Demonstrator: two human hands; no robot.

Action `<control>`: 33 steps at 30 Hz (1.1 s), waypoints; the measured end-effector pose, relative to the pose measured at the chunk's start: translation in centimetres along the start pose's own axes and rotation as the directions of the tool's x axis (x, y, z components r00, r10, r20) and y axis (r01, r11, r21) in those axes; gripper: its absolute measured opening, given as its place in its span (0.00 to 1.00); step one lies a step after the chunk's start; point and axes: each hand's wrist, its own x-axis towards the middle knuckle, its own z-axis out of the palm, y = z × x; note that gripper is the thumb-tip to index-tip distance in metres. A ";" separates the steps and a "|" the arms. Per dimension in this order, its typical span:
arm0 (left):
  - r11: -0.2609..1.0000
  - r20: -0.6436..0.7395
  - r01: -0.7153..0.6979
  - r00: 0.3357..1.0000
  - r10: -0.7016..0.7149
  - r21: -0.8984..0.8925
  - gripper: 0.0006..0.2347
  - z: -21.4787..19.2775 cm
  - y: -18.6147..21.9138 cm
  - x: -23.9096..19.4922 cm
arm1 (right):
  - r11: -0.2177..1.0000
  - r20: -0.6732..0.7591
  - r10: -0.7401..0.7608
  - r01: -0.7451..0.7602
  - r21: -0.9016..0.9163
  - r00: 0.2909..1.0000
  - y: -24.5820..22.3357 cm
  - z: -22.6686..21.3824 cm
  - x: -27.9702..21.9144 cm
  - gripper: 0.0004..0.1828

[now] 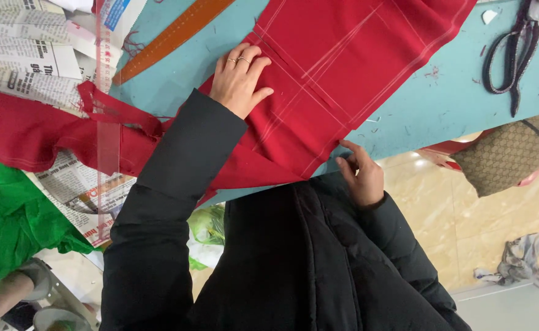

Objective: Marking and cutting red fabric patterns using a ruler, chalk, and scissors

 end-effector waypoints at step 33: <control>0.993 0.034 -0.055 0.998 0.059 -0.108 0.25 -2.4 -0.3 0.7 | 0.999 -0.003 -0.040 0.040 -0.006 0.999 -0.6 -0.2 0.1 0.20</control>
